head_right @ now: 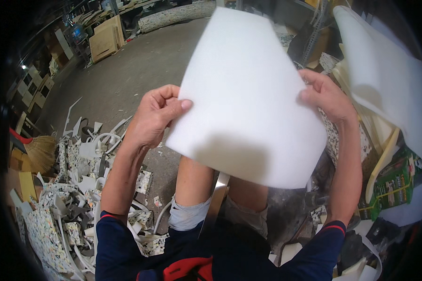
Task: The person sits on the floor and uses a spray gun to apply adhesive to a white foam piece. They then press a speckled composite panel onto the foam, align and press the edges, and finally place a larger white foam sheet over the assembly.
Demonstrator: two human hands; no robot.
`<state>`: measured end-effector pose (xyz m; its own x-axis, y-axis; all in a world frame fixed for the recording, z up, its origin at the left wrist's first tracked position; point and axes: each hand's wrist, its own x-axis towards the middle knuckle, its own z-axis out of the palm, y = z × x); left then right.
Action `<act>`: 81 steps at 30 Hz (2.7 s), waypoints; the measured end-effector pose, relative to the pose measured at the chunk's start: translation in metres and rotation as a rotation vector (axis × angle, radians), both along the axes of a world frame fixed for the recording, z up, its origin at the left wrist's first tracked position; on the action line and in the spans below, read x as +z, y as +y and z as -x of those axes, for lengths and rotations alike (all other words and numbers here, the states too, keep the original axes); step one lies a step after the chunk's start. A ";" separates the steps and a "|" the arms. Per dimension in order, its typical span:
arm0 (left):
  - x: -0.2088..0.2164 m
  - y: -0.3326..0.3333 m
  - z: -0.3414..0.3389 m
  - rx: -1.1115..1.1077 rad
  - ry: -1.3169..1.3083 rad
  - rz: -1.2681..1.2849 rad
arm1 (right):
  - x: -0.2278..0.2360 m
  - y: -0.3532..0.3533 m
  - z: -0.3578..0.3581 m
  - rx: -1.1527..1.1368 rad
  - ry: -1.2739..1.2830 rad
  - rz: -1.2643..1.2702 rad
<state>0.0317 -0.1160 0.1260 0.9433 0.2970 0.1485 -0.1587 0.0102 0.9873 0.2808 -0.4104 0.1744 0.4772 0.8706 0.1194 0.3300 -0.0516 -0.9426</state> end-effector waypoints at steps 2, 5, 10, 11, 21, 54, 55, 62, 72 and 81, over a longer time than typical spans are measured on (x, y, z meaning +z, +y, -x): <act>-0.008 0.009 0.001 0.083 -0.014 0.062 | -0.002 -0.017 -0.004 0.009 -0.004 0.111; -0.021 0.018 -0.001 0.109 -0.052 0.135 | -0.009 -0.045 -0.010 -0.064 0.019 0.269; -0.021 0.028 0.000 0.113 0.052 -0.129 | -0.015 -0.053 0.009 -0.182 0.071 0.197; -0.021 0.031 0.000 0.106 0.088 -0.169 | -0.016 -0.058 0.007 -0.196 0.049 0.189; -0.046 0.040 -0.012 0.032 0.057 -0.239 | -0.029 -0.074 0.043 -0.318 0.004 0.275; -0.053 0.036 -0.015 0.088 0.065 -0.230 | -0.045 -0.063 0.040 -0.305 0.006 0.340; -0.054 0.037 -0.017 0.094 0.057 -0.237 | -0.046 -0.065 0.038 -0.307 -0.011 0.336; -0.053 0.040 -0.031 0.058 0.035 -0.254 | -0.042 -0.069 0.040 -0.324 -0.004 0.323; -0.059 0.039 -0.027 0.054 0.067 -0.319 | -0.046 -0.068 0.046 -0.326 0.036 0.326; -0.069 0.042 -0.026 0.043 0.056 -0.260 | -0.047 -0.066 0.047 -0.305 0.015 0.368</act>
